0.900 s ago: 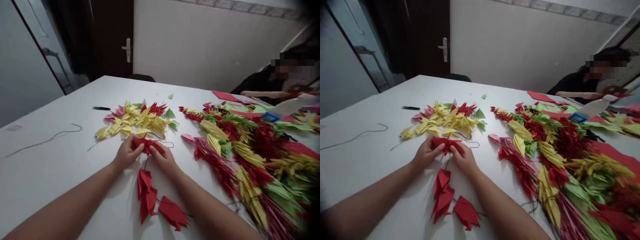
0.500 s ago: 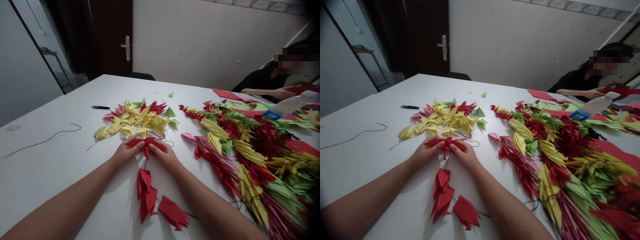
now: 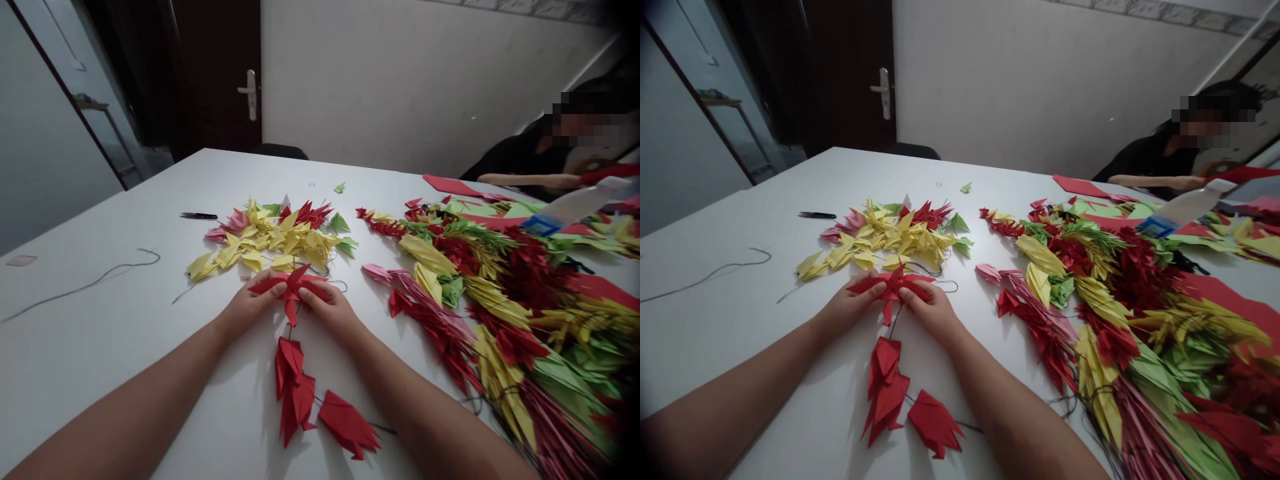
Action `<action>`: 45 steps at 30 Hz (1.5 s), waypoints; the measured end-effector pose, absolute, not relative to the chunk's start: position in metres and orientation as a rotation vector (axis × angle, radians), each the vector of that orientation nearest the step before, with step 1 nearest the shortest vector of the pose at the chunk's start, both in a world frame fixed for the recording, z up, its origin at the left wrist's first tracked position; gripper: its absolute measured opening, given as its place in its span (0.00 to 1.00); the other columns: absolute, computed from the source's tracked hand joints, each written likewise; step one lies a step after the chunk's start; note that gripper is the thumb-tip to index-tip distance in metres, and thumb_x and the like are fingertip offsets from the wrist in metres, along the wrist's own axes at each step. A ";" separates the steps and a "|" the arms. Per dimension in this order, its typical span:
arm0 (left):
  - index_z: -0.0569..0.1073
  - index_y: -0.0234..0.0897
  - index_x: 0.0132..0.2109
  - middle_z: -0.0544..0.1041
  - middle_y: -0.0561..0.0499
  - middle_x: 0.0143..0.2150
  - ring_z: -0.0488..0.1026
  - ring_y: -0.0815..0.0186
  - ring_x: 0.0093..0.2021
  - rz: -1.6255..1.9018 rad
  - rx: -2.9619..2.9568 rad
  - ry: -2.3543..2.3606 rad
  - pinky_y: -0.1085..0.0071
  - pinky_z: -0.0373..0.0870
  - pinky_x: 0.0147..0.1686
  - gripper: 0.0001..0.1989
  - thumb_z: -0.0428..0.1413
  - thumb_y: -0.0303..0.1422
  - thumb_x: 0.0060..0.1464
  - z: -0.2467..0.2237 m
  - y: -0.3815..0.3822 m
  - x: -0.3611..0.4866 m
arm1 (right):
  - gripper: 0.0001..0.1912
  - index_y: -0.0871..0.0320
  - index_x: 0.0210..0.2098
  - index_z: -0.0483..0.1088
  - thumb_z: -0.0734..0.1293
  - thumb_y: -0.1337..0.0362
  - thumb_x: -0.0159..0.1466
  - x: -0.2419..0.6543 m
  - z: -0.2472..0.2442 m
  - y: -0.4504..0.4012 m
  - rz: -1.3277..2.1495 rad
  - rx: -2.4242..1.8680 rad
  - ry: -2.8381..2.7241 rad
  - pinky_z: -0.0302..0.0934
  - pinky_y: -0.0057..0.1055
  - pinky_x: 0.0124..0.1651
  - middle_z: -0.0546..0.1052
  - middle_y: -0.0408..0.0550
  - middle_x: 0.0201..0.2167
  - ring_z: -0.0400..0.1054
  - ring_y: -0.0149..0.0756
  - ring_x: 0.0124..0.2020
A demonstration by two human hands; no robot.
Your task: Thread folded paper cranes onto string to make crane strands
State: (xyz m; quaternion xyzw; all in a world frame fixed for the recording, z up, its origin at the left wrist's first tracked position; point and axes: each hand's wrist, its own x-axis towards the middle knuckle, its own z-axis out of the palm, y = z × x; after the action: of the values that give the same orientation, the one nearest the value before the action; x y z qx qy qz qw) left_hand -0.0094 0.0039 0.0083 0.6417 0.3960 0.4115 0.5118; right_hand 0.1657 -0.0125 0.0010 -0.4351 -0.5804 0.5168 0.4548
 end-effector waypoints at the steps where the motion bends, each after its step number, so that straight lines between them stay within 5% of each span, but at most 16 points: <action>1: 0.67 0.36 0.33 0.71 0.53 0.35 0.67 0.69 0.36 0.992 1.537 0.953 0.76 0.60 0.36 0.12 0.54 0.41 0.52 0.008 0.004 -0.010 | 0.19 0.62 0.33 0.71 0.65 0.51 0.55 0.166 0.001 -0.012 1.267 -1.076 -1.436 0.56 0.23 0.30 0.70 0.45 0.26 0.61 0.28 0.26; 9: 0.67 0.35 0.32 0.71 0.53 0.33 0.67 0.68 0.35 0.936 1.491 0.957 0.75 0.61 0.34 0.13 0.54 0.42 0.51 0.005 0.011 -0.013 | 0.21 0.63 0.29 0.68 0.65 0.48 0.55 0.164 0.003 -0.012 1.292 -1.149 -1.392 0.48 0.22 0.21 0.62 0.40 0.16 0.54 0.24 0.18; 16: 0.71 0.35 0.36 0.74 0.49 0.36 0.69 0.65 0.38 0.994 1.495 1.035 0.73 0.63 0.39 0.17 0.52 0.45 0.52 0.000 0.017 -0.010 | 0.24 0.63 0.31 0.68 0.66 0.45 0.53 0.165 0.001 -0.008 1.343 -1.104 -1.250 0.52 0.23 0.22 0.64 0.41 0.17 0.57 0.26 0.19; 19: 0.72 0.33 0.34 0.74 0.50 0.29 0.69 0.67 0.31 0.972 1.509 1.066 0.73 0.64 0.35 0.20 0.50 0.48 0.53 0.001 0.018 -0.008 | 0.22 0.62 0.28 0.65 0.65 0.45 0.53 0.165 -0.003 -0.007 1.344 -1.097 -1.203 0.52 0.23 0.20 0.65 0.41 0.18 0.57 0.25 0.17; 26: 0.72 0.33 0.40 0.75 0.50 0.25 0.70 0.67 0.26 0.960 1.379 1.018 0.73 0.65 0.29 0.18 0.58 0.43 0.46 0.007 0.017 -0.007 | 0.19 0.60 0.35 0.64 0.68 0.53 0.51 0.167 -0.008 -0.005 1.424 -1.060 -1.063 0.58 0.24 0.21 0.70 0.41 0.19 0.63 0.27 0.18; 40: 0.67 0.34 0.29 0.75 0.52 0.24 0.70 0.72 0.25 0.945 1.037 0.780 0.78 0.64 0.28 0.07 0.58 0.30 0.42 0.005 0.022 -0.014 | 0.13 0.59 0.27 0.59 0.67 0.66 0.43 0.177 0.000 0.003 1.614 -0.937 -0.779 0.48 0.16 0.12 0.67 0.38 0.13 0.57 0.23 0.11; 45: 0.69 0.33 0.29 0.77 0.47 0.27 0.73 0.69 0.30 0.909 0.934 0.701 0.76 0.68 0.32 0.04 0.57 0.28 0.42 0.008 0.019 -0.019 | 0.08 0.60 0.25 0.62 0.63 0.71 0.44 0.181 0.004 0.003 1.723 -0.863 -0.724 0.54 0.17 0.15 0.68 0.40 0.14 0.60 0.24 0.13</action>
State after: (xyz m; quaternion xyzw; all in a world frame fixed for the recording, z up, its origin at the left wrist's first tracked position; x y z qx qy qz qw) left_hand -0.0193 0.0189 0.0079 0.4255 0.3195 0.4143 0.7384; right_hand 0.1806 0.0033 0.0037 -0.3593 -0.3014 0.7172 0.5155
